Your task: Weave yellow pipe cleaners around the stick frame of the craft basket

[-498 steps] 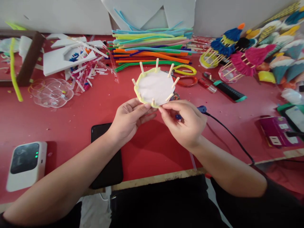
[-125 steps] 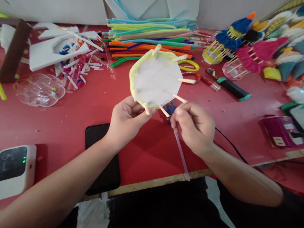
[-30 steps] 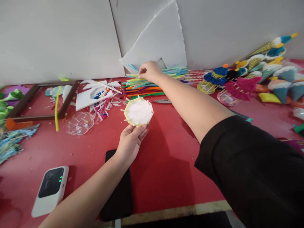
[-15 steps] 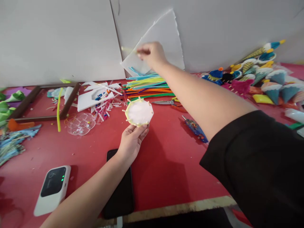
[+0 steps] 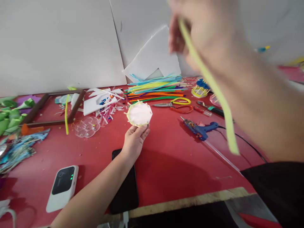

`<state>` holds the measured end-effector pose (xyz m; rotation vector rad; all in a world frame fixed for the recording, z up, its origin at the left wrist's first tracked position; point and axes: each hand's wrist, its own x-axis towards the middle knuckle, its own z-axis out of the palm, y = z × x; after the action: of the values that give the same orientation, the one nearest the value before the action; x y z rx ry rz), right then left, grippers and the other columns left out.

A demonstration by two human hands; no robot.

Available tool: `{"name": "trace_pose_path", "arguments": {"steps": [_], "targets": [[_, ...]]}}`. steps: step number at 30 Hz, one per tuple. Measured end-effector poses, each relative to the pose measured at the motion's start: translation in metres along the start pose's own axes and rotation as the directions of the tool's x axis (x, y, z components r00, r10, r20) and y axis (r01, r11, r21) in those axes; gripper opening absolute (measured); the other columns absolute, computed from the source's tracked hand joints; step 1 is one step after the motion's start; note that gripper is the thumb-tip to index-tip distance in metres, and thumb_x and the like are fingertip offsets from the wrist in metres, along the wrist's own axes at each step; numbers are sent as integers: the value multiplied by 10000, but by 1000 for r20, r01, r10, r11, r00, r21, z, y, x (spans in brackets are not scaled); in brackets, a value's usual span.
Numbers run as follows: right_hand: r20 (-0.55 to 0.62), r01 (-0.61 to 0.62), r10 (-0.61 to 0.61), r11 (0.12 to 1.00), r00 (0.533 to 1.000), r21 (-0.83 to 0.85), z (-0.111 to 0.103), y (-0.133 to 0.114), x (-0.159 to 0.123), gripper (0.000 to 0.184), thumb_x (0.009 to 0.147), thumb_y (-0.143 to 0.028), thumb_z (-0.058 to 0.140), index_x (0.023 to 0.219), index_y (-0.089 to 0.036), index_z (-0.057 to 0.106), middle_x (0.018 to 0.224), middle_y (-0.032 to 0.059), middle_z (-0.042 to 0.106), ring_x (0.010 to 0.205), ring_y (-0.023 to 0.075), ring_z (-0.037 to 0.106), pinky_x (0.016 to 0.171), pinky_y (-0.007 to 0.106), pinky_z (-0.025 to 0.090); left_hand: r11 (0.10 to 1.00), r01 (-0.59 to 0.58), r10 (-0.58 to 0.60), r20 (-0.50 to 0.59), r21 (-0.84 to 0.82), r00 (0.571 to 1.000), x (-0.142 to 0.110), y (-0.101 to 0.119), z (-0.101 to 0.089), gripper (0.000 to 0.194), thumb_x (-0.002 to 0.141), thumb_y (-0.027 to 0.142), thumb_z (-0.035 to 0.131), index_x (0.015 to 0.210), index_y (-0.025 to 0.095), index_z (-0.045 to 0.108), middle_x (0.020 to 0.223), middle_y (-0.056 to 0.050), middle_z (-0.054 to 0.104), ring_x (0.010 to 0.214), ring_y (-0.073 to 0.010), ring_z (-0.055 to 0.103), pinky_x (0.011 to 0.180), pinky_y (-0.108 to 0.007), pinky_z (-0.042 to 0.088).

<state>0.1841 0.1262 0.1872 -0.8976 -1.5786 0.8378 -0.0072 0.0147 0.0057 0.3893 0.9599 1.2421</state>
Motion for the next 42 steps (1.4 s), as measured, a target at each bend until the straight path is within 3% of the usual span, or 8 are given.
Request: {"name": "trace_pose_path", "arguments": {"steps": [1, 5, 10, 21, 25, 31, 35, 42], "targets": [[-97, -55, 60, 997, 994, 49, 9, 6, -29, 58, 906, -265, 655, 883, -244, 606, 595, -60, 615, 545, 129, 664, 485, 224, 514, 1000, -2, 2, 0, -1, 1000, 1, -1, 0, 123, 720, 57, 827, 779, 148, 769, 815, 1, 786, 779, -90, 742, 750, -183, 578], [-85, -195, 197, 980, 977, 29, 39, 45, -145, 189, 884, -238, 677, 1020, -225, 547, 599, -67, 649, 487, 113, 619, 489, 224, 516, 1000, -7, 7, 2, 6, 1000, 4, -2, -1, 127, 721, 55, 821, 771, 149, 753, 814, -4, 786, 779, -94, 741, 754, -194, 567], [80, 33, 13, 841, 997, -540, 44, 95, -219, 76, 974, -270, 587, 1031, -218, 586, 809, 33, 748, 672, 156, 699, 590, 260, 529, 1000, -21, 21, 9, 21, 1000, 4, -3, -2, 154, 702, 70, 837, 776, 154, 731, 840, -11, 789, 813, -111, 748, 813, -229, 566], [272, 259, -117, 775, 955, -576, 41, 119, -226, 164, 983, -247, 615, 922, -184, 753, 913, 89, 734, 854, 206, 674, 794, 363, 581, 996, -43, 36, 84, 83, 996, 3, -2, -2, 260, 614, 103, 914, 839, 145, 790, 812, 6, 794, 763, -97, 735, 737, -197, 589], [64, 109, -89, 863, 994, -494, 45, 108, -229, 142, 978, -257, 625, 896, -190, 720, 838, 55, 733, 806, 169, 691, 747, 310, 585, 989, 1, -36, 229, 149, 973, 1, -5, -3, 228, 642, 161, 936, 827, 146, 803, 803, -13, 807, 773, -99, 747, 754, -178, 594], [-89, -287, 284, 958, 955, -22, 55, 107, -231, 194, 883, -392, 752, 961, -220, 707, 912, 51, 763, 812, 174, 741, 712, 297, 627, 963, -7, -110, 417, 269, 902, -12, -8, -4, 311, 708, 176, 921, 1004, 207, 829, 928, -26, 841, 863, -136, 781, 915, -247, 607], [-49, -318, 333, 927, 942, 199, 59, 106, -229, 241, 844, -397, 791, 996, -227, 711, 958, 56, 773, 861, 176, 745, 760, 300, 652, 948, -45, -103, 437, 316, 894, -15, -9, -3, 383, 678, 117, 923, 1032, 228, 829, 990, -15, 844, 921, -146, 787, 938, -233, 596], [-50, -284, 301, 933, 952, 223, 60, 103, -226, 147, 885, -363, 741, 871, -231, 677, 825, 17, 753, 776, 143, 728, 688, 253, 623, 951, -33, -102, 415, 306, 904, -16, -9, -3, 310, 723, 245, 929, 1008, 194, 819, 964, -44, 840, 881, -149, 789, 891, -247, 621]]}}
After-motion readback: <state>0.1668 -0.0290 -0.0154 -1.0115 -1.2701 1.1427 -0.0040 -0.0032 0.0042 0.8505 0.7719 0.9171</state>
